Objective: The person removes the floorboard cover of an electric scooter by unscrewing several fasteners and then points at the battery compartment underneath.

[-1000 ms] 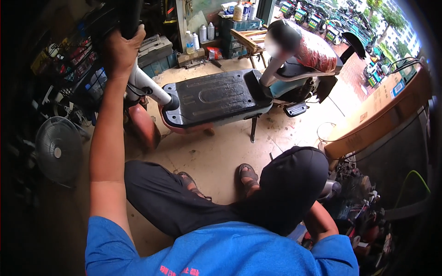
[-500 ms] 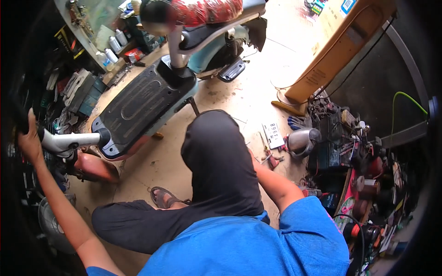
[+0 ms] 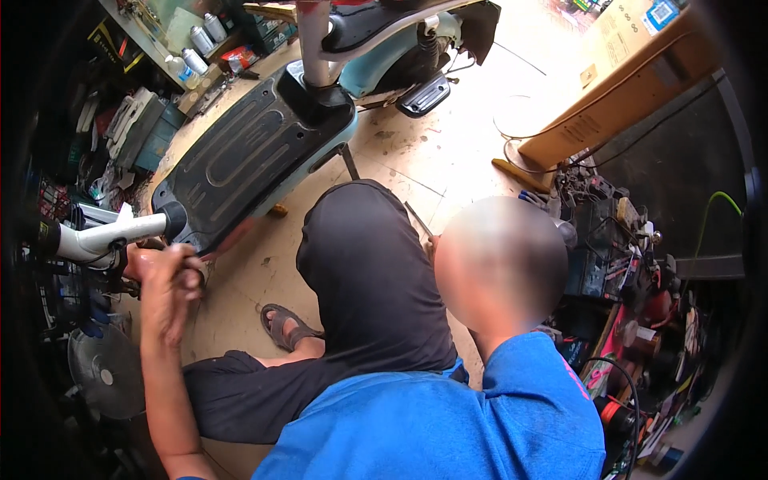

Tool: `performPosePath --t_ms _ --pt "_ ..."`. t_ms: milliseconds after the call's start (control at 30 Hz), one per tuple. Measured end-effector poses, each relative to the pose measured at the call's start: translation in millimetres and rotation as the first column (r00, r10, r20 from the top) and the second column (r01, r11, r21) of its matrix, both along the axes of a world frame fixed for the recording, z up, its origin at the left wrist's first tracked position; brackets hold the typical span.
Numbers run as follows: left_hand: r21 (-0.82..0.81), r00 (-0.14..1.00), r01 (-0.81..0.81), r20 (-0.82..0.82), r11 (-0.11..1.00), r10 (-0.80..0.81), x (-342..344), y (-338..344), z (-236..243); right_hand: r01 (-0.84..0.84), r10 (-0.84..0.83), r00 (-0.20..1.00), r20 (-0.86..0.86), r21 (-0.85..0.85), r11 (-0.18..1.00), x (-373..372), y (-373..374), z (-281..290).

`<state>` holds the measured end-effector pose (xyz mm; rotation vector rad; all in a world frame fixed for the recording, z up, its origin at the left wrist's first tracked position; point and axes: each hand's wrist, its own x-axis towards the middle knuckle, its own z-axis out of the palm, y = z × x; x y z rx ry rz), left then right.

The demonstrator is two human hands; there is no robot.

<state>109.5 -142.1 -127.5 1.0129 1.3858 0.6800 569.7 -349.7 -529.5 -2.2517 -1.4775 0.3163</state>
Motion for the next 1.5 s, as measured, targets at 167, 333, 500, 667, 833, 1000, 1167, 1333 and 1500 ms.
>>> performPosePath --t_ms 167,333,500,667,833,1000,1167,1333,1500 --pt "-0.289 0.983 0.177 0.108 0.941 -0.151 38 10 -99 0.146 -0.146 0.989 0.012 0.041 0.988 -6 -10 -1" --pt "-0.502 0.973 0.232 0.13 0.833 -0.192 94 12 -244 0.734 -0.734 0.676 0.062 -0.137 0.665 42 -59 -21" --pt "-0.455 0.905 0.342 0.397 0.822 -0.156 178 -7 -312 0.532 -0.558 0.829 0.038 -0.362 0.766 99 -89 -42" --pt "-0.334 0.756 0.471 0.629 0.816 -0.179 218 -49 -295 0.558 -0.61 0.786 -0.102 -0.308 0.77 106 -86 -23" --pt "-0.248 0.681 0.532 0.694 0.81 -0.234 213 -68 -275 0.565 -0.546 0.821 0.17 -0.096 0.82 95 -86 13" --pt "-0.237 0.611 0.562 0.765 0.792 -0.204 227 -65 -293 0.656 -0.649 0.739 -0.184 -0.026 0.754 133 -82 18" --pt "-0.248 0.719 0.687 0.365 0.683 -0.591 231 -27 -309 0.709 -0.687 0.7 -0.195 0.075 0.701 159 -69 42" --pt "0.176 0.615 0.776 -0.425 0.606 -0.664 177 16 -251 0.301 -0.225 0.812 -0.539 0.056 0.952 120 7 149" --pt "0.407 0.535 0.842 -0.718 0.355 -0.445 124 53 -126 -0.27 0.244 0.915 -0.321 -0.039 0.962 40 117 310"
